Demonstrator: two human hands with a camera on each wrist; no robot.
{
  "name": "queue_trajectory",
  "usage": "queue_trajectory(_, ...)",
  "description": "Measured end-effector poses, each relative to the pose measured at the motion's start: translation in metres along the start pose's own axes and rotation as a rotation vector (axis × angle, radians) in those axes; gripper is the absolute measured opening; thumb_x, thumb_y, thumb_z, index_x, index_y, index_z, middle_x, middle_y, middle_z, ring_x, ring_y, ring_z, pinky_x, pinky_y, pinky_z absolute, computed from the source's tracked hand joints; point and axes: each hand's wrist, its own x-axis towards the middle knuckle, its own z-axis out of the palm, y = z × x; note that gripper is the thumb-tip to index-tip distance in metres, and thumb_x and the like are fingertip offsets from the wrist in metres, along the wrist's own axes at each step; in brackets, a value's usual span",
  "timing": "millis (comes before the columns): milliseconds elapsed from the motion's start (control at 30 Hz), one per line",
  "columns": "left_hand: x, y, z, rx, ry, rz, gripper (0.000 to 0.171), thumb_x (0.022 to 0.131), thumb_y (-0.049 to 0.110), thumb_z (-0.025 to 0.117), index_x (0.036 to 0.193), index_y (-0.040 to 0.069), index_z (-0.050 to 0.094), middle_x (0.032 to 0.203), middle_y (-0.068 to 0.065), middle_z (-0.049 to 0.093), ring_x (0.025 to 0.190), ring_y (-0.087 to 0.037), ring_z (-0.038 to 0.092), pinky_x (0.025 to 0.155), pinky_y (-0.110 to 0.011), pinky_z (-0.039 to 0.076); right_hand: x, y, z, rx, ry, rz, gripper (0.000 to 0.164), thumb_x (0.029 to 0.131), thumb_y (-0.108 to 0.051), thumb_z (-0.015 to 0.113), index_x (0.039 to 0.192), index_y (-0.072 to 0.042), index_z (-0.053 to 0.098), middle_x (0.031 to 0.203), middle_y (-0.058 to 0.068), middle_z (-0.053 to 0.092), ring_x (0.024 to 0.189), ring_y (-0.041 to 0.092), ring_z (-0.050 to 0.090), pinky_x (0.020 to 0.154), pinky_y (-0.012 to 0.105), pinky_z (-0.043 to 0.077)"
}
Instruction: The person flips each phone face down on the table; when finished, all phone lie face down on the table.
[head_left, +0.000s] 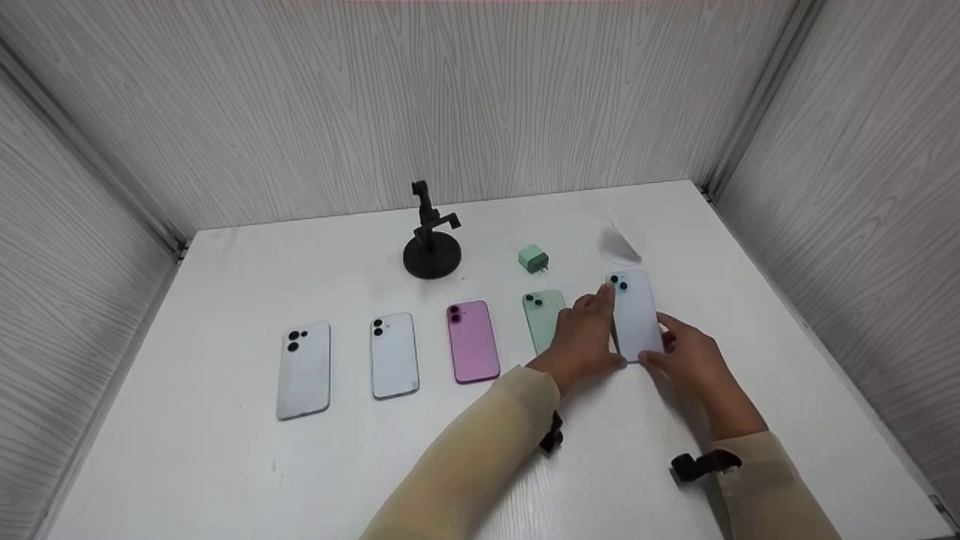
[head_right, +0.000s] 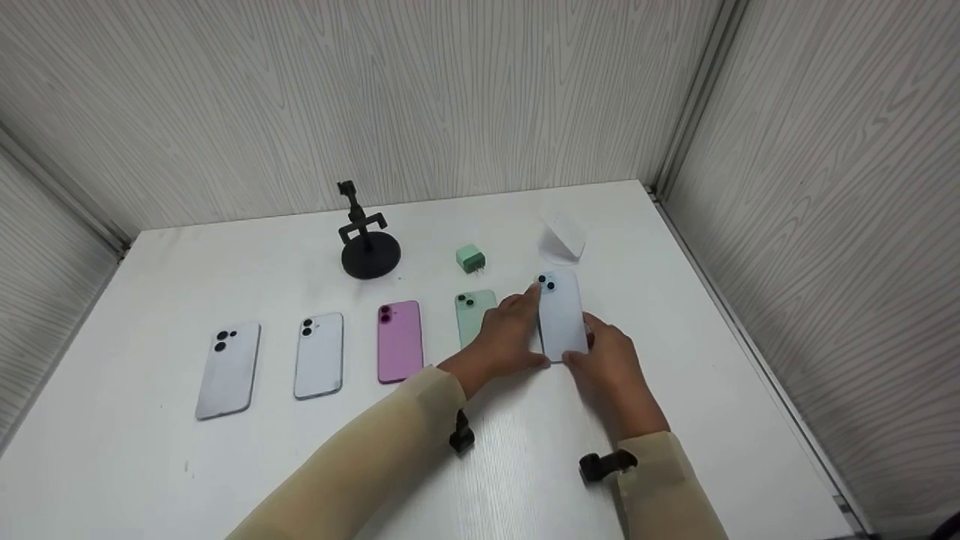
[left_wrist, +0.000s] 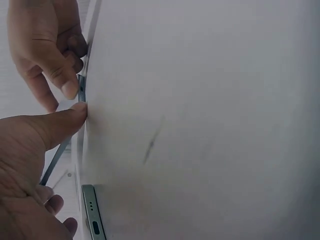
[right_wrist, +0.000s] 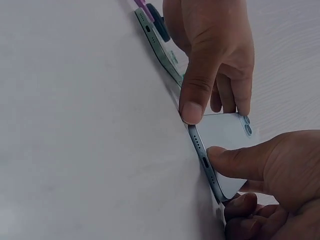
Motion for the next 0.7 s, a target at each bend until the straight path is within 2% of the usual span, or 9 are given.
queue_trajectory(433, 0.0016, 0.0015, 0.0027, 0.059, -0.016, -0.042, 0.111, 0.088, 0.057, 0.089, 0.173, 0.016, 0.031, 0.172, 0.004, 0.046, 0.155, -0.019, 0.045, 0.124, -0.038, 0.04, 0.0036, 0.0027, -0.0027, -0.044, -0.033, -0.025, 0.074, 0.103, -0.019, 0.076, 0.164, 0.004, 0.042, 0.138, 0.034, 0.065, 0.121, 0.045, 0.065, 0.106, 0.061, 0.053)
queue_trajectory(700, 0.0, 0.002, 0.0027, 0.017, -0.04, -0.065, 0.096, 0.091, 0.055, 0.087, 0.169, 0.019, 0.043, 0.161, 0.004, 0.059, 0.143, -0.018, 0.052, 0.12, -0.035, 0.044, 0.0036, 0.0029, -0.0015, -0.055, -0.031, -0.032, 0.069, 0.105, -0.019, 0.074, 0.162, 0.007, 0.044, 0.137, 0.034, 0.064, 0.121, 0.044, 0.064, 0.105, 0.059, 0.053)
